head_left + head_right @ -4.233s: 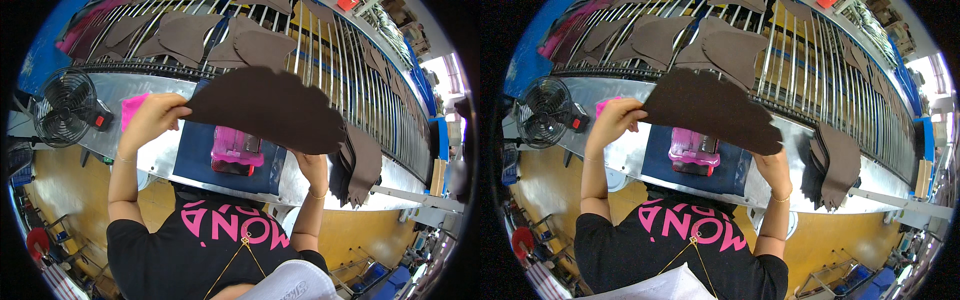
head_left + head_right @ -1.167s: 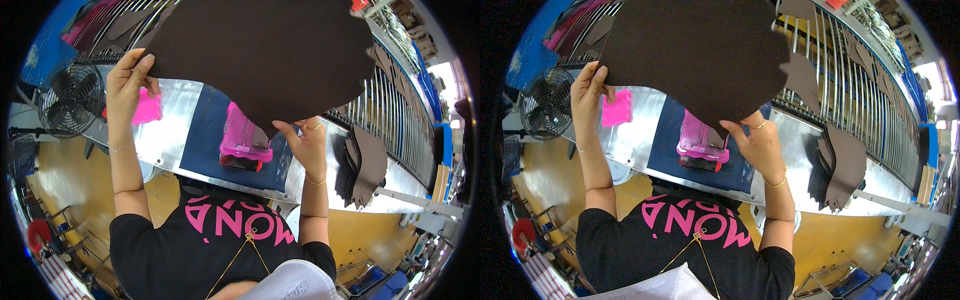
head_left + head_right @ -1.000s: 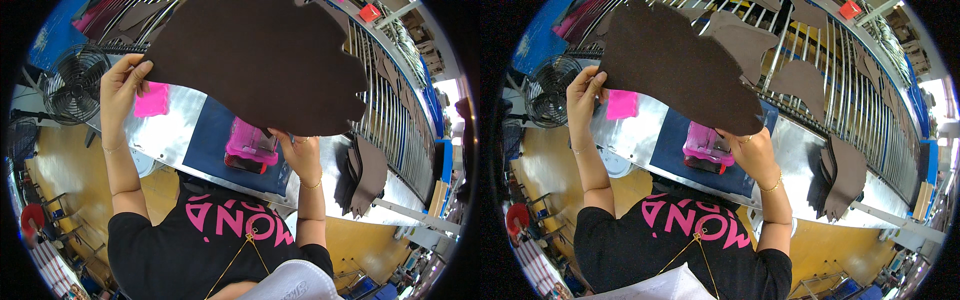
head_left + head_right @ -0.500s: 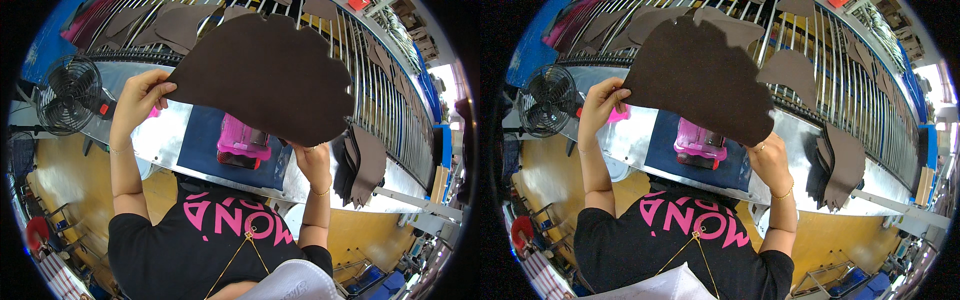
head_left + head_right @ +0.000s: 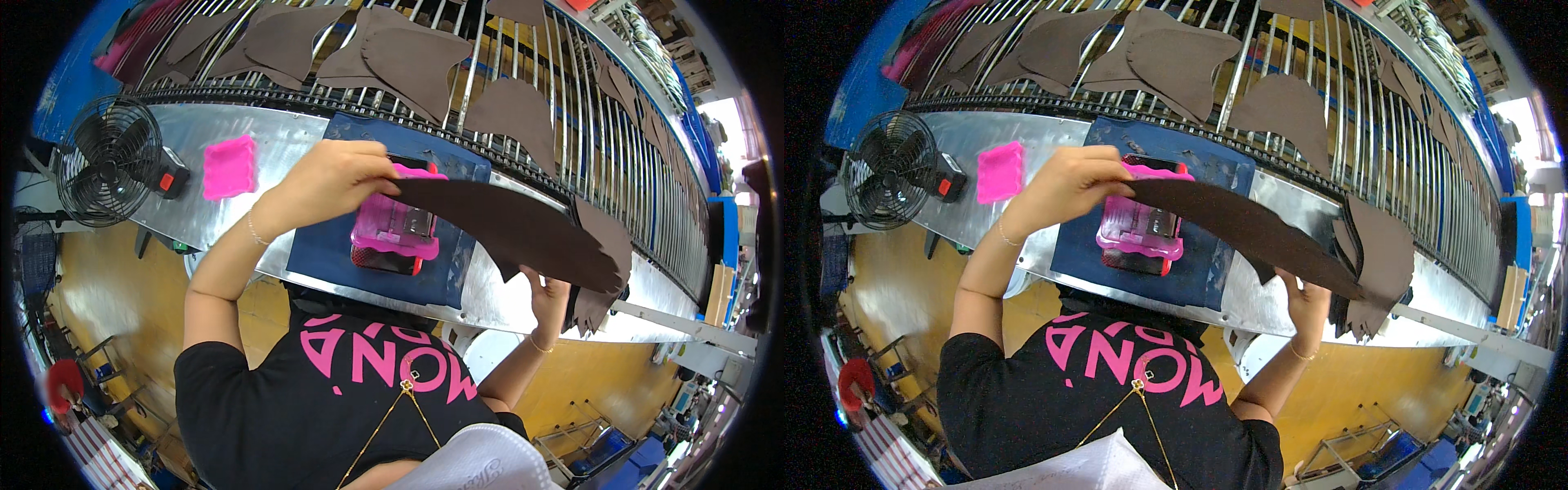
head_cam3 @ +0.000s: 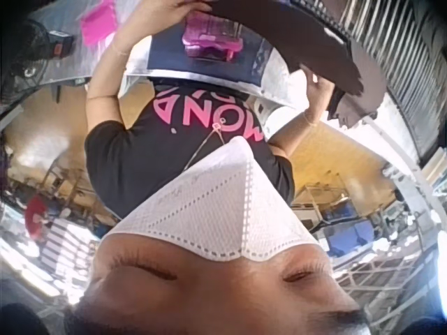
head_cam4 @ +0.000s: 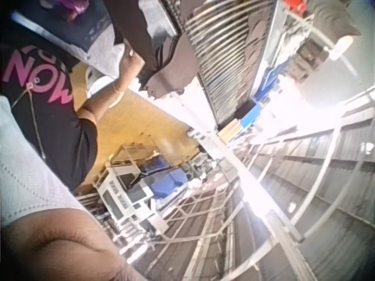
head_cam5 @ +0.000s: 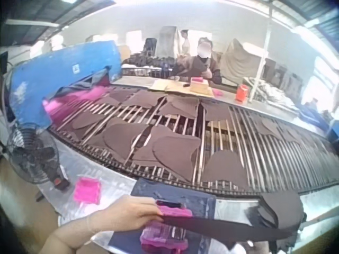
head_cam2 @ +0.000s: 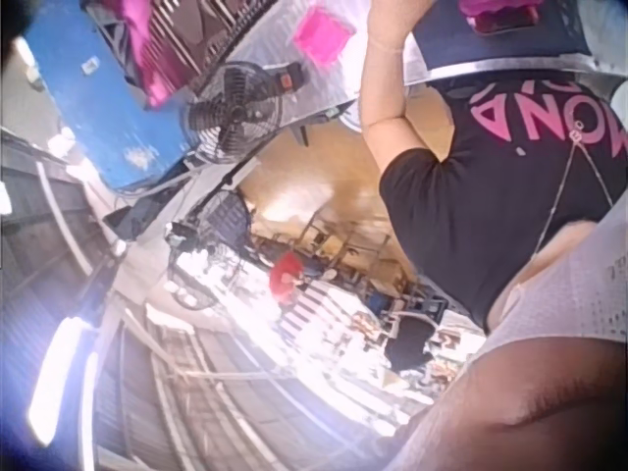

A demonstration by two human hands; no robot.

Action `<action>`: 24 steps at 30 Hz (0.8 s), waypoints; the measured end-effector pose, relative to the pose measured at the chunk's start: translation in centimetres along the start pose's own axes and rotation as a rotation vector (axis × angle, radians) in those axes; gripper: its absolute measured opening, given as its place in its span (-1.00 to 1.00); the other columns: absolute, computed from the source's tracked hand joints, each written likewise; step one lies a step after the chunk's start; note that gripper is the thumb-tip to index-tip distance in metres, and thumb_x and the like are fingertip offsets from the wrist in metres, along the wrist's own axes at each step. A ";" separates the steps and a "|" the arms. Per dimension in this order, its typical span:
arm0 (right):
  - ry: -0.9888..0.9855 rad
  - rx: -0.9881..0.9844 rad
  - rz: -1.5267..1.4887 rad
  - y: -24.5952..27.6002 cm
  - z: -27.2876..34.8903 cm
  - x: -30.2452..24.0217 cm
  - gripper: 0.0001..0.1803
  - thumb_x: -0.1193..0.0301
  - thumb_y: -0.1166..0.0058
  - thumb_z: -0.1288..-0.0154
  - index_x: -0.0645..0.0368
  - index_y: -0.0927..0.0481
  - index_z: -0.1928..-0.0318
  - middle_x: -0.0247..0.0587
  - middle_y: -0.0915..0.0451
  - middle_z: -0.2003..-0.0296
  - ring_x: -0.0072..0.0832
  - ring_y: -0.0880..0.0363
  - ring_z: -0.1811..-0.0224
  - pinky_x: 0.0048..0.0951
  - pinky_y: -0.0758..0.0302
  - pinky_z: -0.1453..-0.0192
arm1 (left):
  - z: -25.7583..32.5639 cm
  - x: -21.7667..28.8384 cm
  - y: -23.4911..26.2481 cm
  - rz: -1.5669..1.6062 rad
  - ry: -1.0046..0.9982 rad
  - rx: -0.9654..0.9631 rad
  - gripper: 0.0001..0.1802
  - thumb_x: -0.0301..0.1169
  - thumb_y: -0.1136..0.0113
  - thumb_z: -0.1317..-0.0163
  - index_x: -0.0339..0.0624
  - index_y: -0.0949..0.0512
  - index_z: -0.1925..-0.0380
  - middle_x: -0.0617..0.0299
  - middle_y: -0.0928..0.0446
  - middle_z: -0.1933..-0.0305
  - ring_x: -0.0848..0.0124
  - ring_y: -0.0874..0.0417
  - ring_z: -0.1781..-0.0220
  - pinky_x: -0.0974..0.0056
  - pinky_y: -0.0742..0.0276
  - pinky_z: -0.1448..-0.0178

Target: The person repeatedly picks up brown material pieces from a stack and places them onto a moving conveyor belt. The person handles the pieces one at a time, positioning them on the belt as it moves.

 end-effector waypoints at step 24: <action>-0.630 0.330 -1.437 -15.7 -15.8 15.6 -0.57 0.61 0.05 -0.32 -0.07 -0.11 -0.04 -0.30 -0.39 0.38 -0.50 -0.47 0.48 -0.50 -0.47 0.51 | 1.0 -5.8 8.0 0.251 0.352 0.397 -0.66 -0.47 -0.17 -0.24 -0.12 -0.49 -0.04 0.46 -0.29 0.37 0.75 -0.21 0.53 0.58 -0.11 0.51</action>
Point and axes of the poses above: each hand's wrist, its own z-axis away from the middle knuckle, its own y-axis out of the back of the hand, x = y × z, the point moved 10 cm from there along -z, towards the middle knuckle
